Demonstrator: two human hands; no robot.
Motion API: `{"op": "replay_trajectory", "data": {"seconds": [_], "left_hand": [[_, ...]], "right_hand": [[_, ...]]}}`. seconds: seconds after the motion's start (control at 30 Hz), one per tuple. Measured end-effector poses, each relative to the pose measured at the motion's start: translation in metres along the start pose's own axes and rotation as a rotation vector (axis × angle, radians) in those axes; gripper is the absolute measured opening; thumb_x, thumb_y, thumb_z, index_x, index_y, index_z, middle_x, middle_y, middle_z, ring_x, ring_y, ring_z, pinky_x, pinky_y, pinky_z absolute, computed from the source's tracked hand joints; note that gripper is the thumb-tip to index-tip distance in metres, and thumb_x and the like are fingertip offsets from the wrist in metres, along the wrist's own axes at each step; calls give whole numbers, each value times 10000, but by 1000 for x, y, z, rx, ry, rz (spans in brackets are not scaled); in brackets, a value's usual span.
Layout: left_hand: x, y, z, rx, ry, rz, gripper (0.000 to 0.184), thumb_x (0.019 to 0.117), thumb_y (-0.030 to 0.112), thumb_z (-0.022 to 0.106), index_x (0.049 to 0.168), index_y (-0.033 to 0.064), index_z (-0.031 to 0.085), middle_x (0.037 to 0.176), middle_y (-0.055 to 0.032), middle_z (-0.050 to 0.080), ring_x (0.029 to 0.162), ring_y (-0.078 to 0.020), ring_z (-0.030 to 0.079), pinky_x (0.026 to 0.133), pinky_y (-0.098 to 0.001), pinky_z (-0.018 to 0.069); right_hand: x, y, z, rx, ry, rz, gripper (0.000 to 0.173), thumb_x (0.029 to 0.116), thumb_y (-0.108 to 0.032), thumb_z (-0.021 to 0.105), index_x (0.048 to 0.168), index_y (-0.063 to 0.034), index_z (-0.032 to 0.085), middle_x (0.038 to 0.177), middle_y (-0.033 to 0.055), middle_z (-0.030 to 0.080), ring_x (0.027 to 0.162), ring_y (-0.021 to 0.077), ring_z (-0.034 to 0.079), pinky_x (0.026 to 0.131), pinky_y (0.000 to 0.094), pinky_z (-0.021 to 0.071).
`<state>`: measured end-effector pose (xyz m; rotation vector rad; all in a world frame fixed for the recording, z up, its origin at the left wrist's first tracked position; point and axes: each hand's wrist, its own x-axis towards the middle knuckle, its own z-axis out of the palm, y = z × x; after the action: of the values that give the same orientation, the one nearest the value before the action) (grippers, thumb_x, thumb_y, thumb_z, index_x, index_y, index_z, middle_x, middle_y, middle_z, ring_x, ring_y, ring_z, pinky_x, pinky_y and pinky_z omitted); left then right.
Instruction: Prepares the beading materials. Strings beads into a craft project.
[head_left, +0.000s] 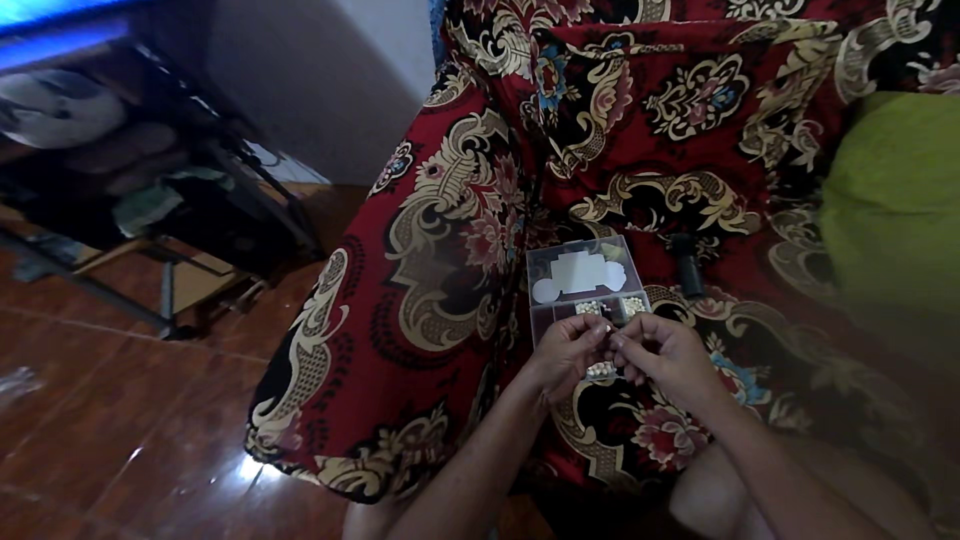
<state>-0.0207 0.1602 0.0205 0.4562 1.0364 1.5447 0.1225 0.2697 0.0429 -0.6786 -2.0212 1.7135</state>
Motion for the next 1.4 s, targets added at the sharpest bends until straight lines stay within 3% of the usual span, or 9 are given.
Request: {"op": "replay_trajectory", "data": {"seconds": [0.8, 1.4], "left_hand": [[1, 0, -1, 9, -1, 1, 179, 1046, 33, 472, 1039, 56, 650, 962, -17, 721, 889, -128, 708, 878, -331, 587], [-1, 1, 2, -11, -8, -39, 216, 1075, 73, 424, 1045, 57, 637, 943, -8, 721, 863, -113, 709, 846, -309, 591]], "right_hand": [[0, -1, 0, 32, 40, -3, 72, 954, -114, 642, 912, -65, 674, 699, -31, 708, 536, 44, 655, 499, 191, 564], [-1, 1, -2, 56, -25, -34, 83, 954, -126, 635, 933, -64, 686, 712, -36, 703, 560, 45, 659, 520, 194, 571]]}}
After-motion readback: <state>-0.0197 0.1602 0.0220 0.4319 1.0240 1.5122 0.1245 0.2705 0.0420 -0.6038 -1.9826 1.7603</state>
